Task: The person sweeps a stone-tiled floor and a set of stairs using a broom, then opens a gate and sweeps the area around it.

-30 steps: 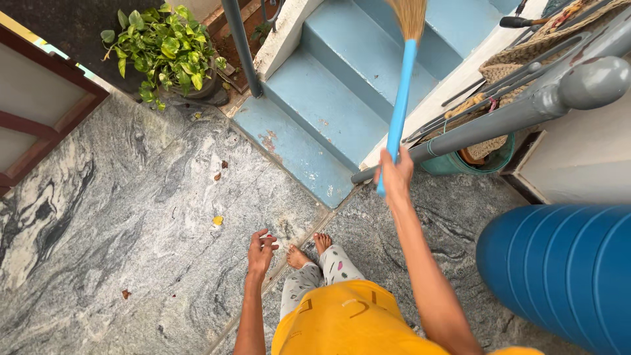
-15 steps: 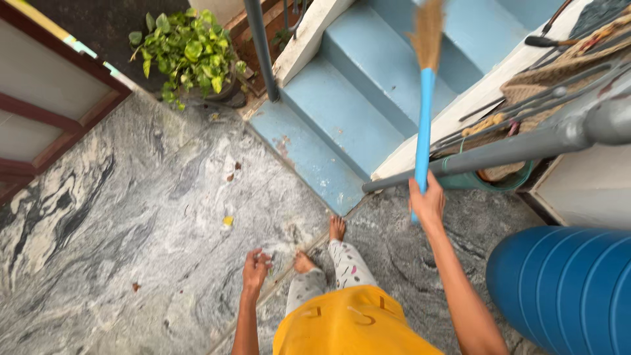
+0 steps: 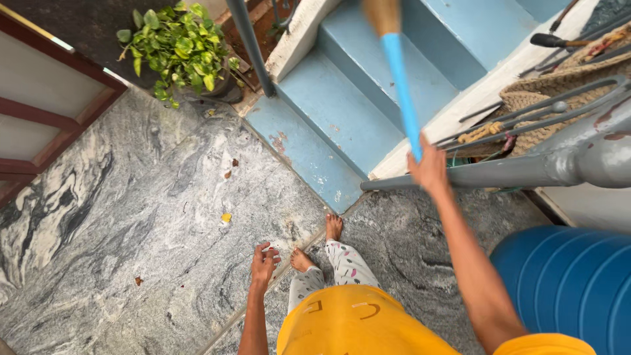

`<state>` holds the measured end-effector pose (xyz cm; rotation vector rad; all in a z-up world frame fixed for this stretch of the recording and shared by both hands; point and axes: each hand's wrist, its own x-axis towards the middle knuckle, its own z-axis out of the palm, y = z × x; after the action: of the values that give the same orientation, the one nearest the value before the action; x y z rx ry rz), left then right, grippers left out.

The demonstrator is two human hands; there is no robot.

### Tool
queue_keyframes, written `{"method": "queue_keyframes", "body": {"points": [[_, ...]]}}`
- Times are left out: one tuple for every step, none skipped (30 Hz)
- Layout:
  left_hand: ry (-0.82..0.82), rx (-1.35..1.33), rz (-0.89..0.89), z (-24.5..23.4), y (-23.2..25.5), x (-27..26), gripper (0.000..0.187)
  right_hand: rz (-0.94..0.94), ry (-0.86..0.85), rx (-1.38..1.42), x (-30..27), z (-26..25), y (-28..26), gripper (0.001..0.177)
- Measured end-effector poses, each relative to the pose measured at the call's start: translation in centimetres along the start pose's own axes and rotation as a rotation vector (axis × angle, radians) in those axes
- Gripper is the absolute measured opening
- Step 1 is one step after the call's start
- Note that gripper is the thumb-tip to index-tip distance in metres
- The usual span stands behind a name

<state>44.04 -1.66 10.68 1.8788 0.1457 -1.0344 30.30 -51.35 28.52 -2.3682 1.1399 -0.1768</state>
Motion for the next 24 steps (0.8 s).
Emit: {"method": "queue_keyframes", "body": {"points": [[-0.006, 0.004, 0.002, 0.3, 0.2, 0.1, 0.041, 0.085, -0.080, 0.074, -3.2, 0.5, -0.3, 0.059], [-0.017, -0.039, -0.055, 0.4, 0.2, -0.2, 0.041, 0.193, -0.130, 0.069, -7.5, 1.1, -0.8, 0.059], [-0.023, -0.085, -0.108, 0.7, 0.5, -0.1, 0.041, 0.086, -0.029, 0.141, -11.8, 1.6, -1.5, 0.054], [-0.025, -0.085, -0.102, 1.1, 0.8, 0.2, 0.041, -0.021, 0.103, 0.164, -15.0, 2.3, -2.1, 0.061], [-0.020, -0.104, -0.146, 1.1, 0.8, -0.1, 0.041, -0.062, 0.135, 0.184, -17.5, 2.7, -2.3, 0.064], [-0.014, -0.122, -0.190, 1.0, 0.7, -0.3, 0.041, -0.103, 0.166, 0.203, -18.8, 3.1, -2.1, 0.067], [-0.012, -0.118, -0.192, 0.8, 0.7, -0.2, 0.041, -0.100, 0.164, 0.207, -18.3, 3.8, -1.6, 0.067], [-0.004, -0.105, -0.197, 0.6, 0.8, 0.0, 0.042, 0.130, 0.097, 0.216, -17.1, 4.5, -0.9, 0.065], [0.002, -0.093, -0.203, 0.6, 0.8, 0.1, 0.044, 0.360, 0.028, 0.220, -15.4, 5.0, -0.2, 0.063], [0.002, -0.091, -0.204, 0.4, 0.8, 0.2, 0.044, 0.345, 0.050, 0.199, -12.7, 5.5, 0.6, 0.056], [0.002, -0.083, -0.164, 0.2, 0.8, 0.3, 0.044, 0.326, 0.071, 0.180, -9.6, 6.0, 1.2, 0.050], [0.002, -0.076, -0.125, 0.0, 0.8, 0.4, 0.045, 0.312, 0.072, 0.165, -6.7, 6.2, 1.7, 0.051], [0.009, -0.072, -0.124, -0.2, 0.9, 0.5, 0.045, 0.312, 0.037, 0.154, -4.4, 6.3, 2.1, 0.053], [0.009, -0.064, -0.113, -0.2, 0.8, 0.5, 0.046, 0.305, 0.000, 0.134, -2.6, 6.4, 2.3, 0.054], [0.003, -0.052, -0.107, -0.3, 0.7, 0.4, 0.047, 0.280, -0.032, 0.103, -2.0, 6.2, 2.7, 0.056], [0.005, -0.046, -0.109, -0.8, 0.6, 0.5, 0.047, 0.230, -0.055, 0.067, -2.5, 6.1, 3.1, 0.058], [-0.008, -0.055, -0.099, -0.8, 0.5, 0.5, 0.048, 0.178, -0.068, 0.039, -4.3, 5.6, 3.7, 0.059], [-0.020, -0.065, -0.090, -0.8, 0.3, 0.4, 0.049, 0.129, -0.073, 0.027, -6.9, 5.2, 4.2, 0.061], [-0.026, -0.064, -0.089, -0.8, 0.2, 0.4, 0.049, 0.108, -0.063, 0.038, -9.9, 5.2, 4.2, 0.062], [-0.015, -0.054, -0.128, -1.0, 0.0, 0.2, 0.048, 0.106, -0.041, 0.055, -13.1, 5.3, 3.9, 0.064], [0.003, -0.049, -0.165, -1.1, -0.1, 0.1, 0.047, 0.102, -0.020, 0.076, -15.7, 5.7, 3.3, 0.066], [0.003, -0.053, -0.162, -1.1, -0.1, 0.1, 0.047, 0.097, -0.018, 0.075, -17.3, 6.2, 2.9, 0.066], [-0.005, -0.032, -0.154, -1.3, -0.4, -0.2, 0.047, 0.211, 0.016, 0.074, -18.8, 6.9, 2.2, 0.067], [-0.013, -0.012, -0.146, -1.4, -0.8, -0.6, 0.046, 0.324, 0.051, 0.073, -19.6, 7.6, 1.9, 0.068]]}}
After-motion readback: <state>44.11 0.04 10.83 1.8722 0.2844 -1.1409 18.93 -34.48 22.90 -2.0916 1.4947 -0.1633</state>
